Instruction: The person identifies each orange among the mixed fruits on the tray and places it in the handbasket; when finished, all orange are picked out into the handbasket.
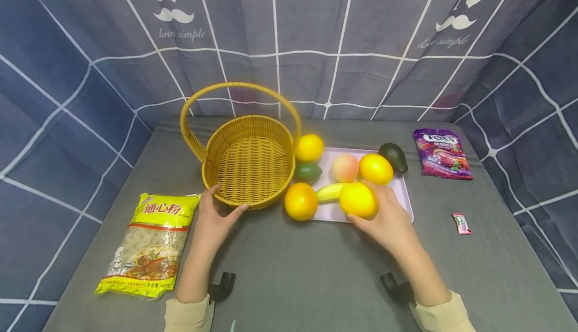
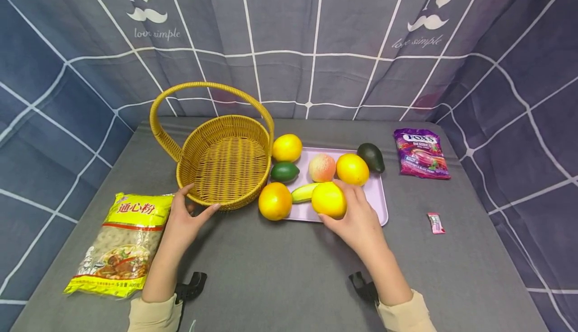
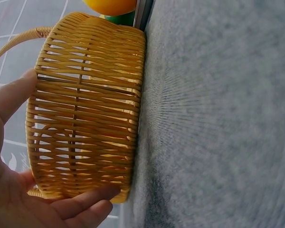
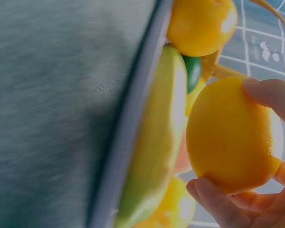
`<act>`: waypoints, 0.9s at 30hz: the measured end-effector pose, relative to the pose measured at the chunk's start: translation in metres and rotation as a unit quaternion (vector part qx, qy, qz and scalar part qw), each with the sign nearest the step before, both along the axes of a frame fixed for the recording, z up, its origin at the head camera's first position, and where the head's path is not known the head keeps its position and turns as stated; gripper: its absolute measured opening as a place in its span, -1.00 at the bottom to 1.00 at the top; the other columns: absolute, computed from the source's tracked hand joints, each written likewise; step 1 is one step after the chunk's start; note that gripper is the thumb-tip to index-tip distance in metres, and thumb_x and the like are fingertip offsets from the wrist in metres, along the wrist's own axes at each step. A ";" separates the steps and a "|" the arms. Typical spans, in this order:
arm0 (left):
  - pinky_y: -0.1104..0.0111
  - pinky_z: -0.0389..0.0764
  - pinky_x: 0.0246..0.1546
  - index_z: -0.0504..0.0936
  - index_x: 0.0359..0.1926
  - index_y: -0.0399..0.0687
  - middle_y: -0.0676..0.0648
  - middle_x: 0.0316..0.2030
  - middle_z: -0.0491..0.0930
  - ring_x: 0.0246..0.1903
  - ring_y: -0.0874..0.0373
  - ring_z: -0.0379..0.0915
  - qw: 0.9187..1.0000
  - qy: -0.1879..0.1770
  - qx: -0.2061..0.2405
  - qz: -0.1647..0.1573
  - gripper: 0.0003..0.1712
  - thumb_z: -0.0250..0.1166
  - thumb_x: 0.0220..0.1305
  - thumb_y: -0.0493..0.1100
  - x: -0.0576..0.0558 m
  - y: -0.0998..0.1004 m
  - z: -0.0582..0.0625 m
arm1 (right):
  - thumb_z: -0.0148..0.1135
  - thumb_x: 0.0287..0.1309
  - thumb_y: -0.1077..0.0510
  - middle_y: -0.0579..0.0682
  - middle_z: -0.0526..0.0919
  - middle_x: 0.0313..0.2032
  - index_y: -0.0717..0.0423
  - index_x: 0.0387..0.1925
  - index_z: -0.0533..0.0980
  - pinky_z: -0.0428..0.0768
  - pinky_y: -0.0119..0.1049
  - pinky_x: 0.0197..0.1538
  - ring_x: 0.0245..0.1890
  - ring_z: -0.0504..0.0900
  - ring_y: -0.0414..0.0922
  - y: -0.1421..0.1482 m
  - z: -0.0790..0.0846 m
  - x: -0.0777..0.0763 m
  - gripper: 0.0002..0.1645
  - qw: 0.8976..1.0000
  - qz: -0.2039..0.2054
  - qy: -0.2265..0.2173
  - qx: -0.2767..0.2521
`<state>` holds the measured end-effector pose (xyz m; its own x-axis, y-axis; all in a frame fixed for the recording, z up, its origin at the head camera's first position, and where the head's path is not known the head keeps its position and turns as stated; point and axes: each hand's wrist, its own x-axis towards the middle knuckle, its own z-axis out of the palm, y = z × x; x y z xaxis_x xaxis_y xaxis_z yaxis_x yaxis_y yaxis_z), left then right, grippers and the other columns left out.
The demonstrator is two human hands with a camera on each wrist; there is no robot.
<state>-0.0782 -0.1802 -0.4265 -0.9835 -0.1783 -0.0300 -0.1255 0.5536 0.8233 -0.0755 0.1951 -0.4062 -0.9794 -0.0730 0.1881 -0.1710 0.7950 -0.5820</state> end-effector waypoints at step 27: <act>-0.08 0.34 0.16 0.06 0.39 -0.21 -0.37 0.34 0.02 0.21 -0.33 0.20 1.000 0.008 0.005 0.007 0.01 0.43 0.13 0.08 0.003 0.002 0.002 | 0.52 -0.21 -0.22 -0.07 0.43 0.17 -0.17 0.30 0.34 0.50 -0.01 0.05 0.08 0.47 -0.10 -0.138 0.050 -0.053 -0.02 0.984 0.169 0.036 -0.046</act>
